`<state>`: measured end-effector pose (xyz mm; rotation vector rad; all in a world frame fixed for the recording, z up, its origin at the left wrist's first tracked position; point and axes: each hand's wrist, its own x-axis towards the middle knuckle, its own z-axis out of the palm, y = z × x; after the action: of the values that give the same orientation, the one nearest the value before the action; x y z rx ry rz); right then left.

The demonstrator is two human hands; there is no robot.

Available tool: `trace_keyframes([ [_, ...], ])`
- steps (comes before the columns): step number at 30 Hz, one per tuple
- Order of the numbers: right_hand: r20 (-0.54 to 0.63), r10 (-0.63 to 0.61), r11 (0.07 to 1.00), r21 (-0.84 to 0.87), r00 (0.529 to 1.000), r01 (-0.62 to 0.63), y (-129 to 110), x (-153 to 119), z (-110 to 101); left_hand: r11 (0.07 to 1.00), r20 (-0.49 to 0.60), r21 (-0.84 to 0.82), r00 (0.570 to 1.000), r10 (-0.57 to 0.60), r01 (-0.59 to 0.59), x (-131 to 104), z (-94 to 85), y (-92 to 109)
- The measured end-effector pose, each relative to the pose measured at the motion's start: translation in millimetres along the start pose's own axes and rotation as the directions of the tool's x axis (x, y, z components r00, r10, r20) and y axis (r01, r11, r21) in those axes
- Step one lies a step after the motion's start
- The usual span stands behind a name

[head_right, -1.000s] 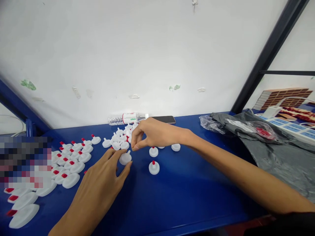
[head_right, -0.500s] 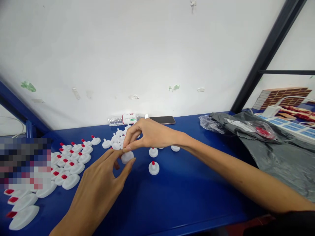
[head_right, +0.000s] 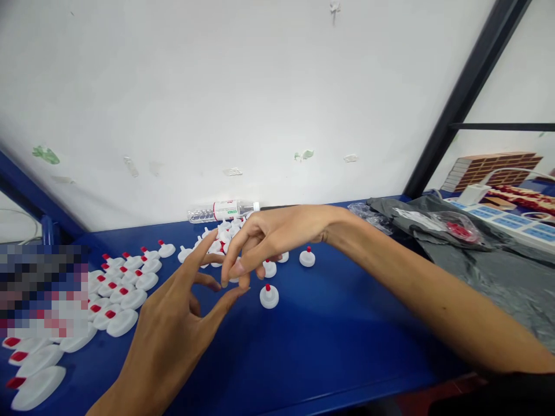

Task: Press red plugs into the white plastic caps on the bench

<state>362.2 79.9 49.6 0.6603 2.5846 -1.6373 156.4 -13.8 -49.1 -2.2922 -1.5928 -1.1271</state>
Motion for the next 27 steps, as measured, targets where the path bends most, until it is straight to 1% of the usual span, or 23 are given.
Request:
trace_keyframes([
  [2,-0.027,0.058,0.997,-0.054,0.998,-0.059,-3.0,-9.3,-7.1,1.0,0.012,0.001,1.0,-0.016,0.016,-0.5,-1.3,-0.4],
  [4,0.004,0.132,0.985,-0.113,0.991,-0.13,-1.2,-17.7,-15.7,1.0,0.055,0.0,0.998,-0.016,0.016,-1.1,-1.7,-1.5],
  [6,0.117,0.221,0.97,-0.131,0.968,-0.206,5.4,-22.4,-23.6,0.999,0.144,-0.003,0.989,-0.032,0.032,-0.8,-1.4,-2.5],
  [8,0.253,0.307,0.95,-0.132,0.918,-0.281,15.3,-22.2,-29.3,0.997,0.263,0.019,0.962,-0.075,0.073,1.2,-1.1,-2.4],
  [9,0.304,0.337,0.941,-0.138,0.891,-0.309,20.7,-20.3,-31.2,0.994,0.325,0.049,0.94,-0.107,0.096,2.6,-1.2,-1.7],
  [11,0.356,0.368,0.93,-0.169,0.859,-0.328,31.3,-14.5,-33.1,0.982,0.438,0.141,0.882,-0.175,0.125,5.3,-2.0,0.9],
  [13,0.372,0.379,0.925,-0.189,0.847,-0.331,39.6,-8.4,-33.3,0.964,0.545,0.239,0.805,-0.234,0.119,6.2,-3.3,4.8],
  [15,0.38,0.396,0.918,-0.187,0.836,-0.349,44.7,-4.5,-32.9,0.944,0.641,0.319,0.713,-0.282,0.087,4.4,-5.0,9.0],
  [17,0.375,0.412,0.911,-0.192,0.831,-0.365,46.6,-3.3,-32.2,0.921,0.695,0.385,0.64,-0.327,0.051,1.1,-7.5,12.6],
  [19,0.359,0.422,0.906,-0.205,0.832,-0.371,45.9,-3.9,-31.6,0.894,0.711,0.447,0.598,-0.37,0.022,-1.9,-11.2,14.0],
  [22,0.332,0.438,0.898,-0.205,0.835,-0.39,41.1,-6.8,-31.3,0.86,0.705,0.511,0.574,-0.417,-0.003,-3.9,-18.6,8.9],
  [25,0.264,0.454,0.888,-0.209,0.851,-0.409,34.4,-12.5,-32.7,0.822,0.671,0.569,0.597,-0.44,-0.035,-3.6,-26.5,-2.1],
  [27,0.166,0.443,0.887,-0.222,0.881,-0.404,31.4,-16.2,-34.4,0.808,0.662,0.586,0.606,-0.441,-0.052,-2.8,-31.2,-7.5],
])
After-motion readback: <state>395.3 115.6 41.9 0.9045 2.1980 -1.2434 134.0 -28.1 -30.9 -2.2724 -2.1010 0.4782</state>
